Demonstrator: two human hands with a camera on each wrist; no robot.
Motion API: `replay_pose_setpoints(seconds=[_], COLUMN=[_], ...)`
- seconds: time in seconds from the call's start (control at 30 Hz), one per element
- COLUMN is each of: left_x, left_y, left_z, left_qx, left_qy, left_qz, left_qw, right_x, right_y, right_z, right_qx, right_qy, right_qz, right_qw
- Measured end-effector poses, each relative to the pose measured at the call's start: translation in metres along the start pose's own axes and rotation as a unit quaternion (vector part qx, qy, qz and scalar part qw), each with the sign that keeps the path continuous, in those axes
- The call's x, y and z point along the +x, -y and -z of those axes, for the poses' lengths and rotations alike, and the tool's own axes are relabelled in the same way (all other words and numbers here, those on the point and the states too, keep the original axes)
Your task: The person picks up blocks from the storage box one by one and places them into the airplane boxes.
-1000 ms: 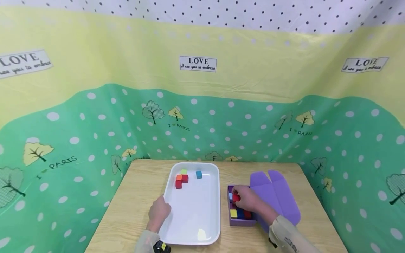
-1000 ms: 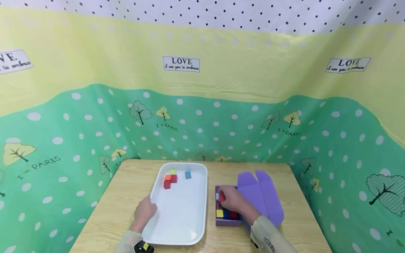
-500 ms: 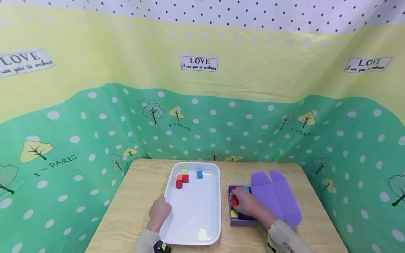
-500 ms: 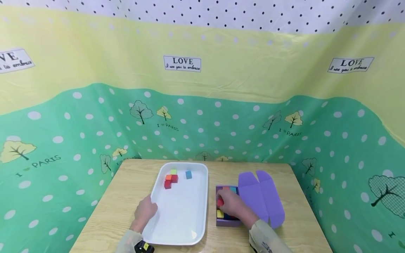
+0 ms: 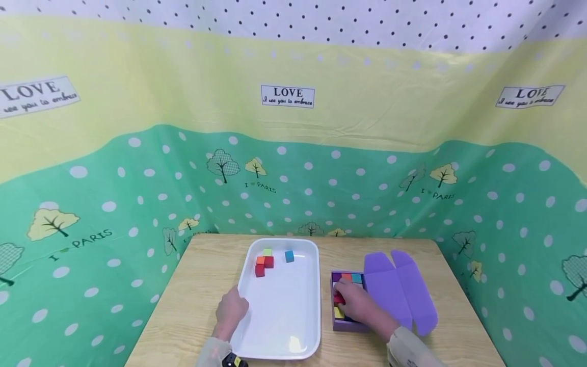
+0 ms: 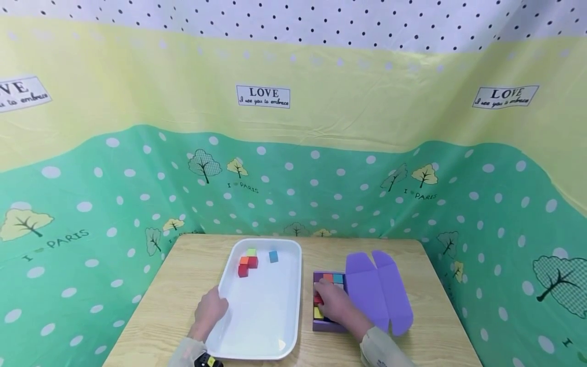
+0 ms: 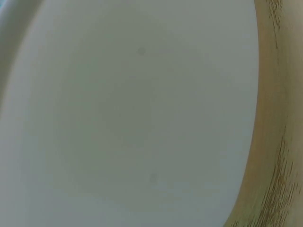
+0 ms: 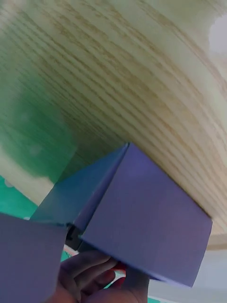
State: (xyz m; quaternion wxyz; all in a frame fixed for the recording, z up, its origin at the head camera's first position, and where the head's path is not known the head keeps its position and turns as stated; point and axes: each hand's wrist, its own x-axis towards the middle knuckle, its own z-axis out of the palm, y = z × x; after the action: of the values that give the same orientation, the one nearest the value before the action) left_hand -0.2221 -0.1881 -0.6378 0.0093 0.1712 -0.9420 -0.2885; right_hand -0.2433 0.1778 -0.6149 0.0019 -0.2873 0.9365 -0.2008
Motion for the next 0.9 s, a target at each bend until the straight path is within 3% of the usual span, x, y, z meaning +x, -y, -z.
replay_pose_setpoints(seconds=[0.33, 0.57, 0.77, 0.9], left_x=[0.0, 0.001, 0.001, 0.002], left_y=[0.001, 0.002, 0.004, 0.003], left_z=[-0.001, -0.001, 0.0, -0.001], left_qx=[-0.002, -0.009, -0.009, -0.009], left_qy=[-0.001, -0.004, -0.003, -0.004], left_qz=[-0.006, -0.005, -0.014, -0.021], left_qw=[1.0, 0.9999, 0.9999, 0.9997], right_x=[-0.001, 0.004, 0.029, 0.053], right_y=[-0.002, 0.007, 0.025, 0.043], right_z=[-0.004, 0.007, 0.017, 0.019], right_qx=[-0.002, -0.022, -0.018, -0.027], right_qy=[-0.009, -0.024, -0.047, -0.033], right_qz=[-0.005, 0.0, 0.012, 0.024], right_qw=[1.0, 0.999, 0.999, 0.999])
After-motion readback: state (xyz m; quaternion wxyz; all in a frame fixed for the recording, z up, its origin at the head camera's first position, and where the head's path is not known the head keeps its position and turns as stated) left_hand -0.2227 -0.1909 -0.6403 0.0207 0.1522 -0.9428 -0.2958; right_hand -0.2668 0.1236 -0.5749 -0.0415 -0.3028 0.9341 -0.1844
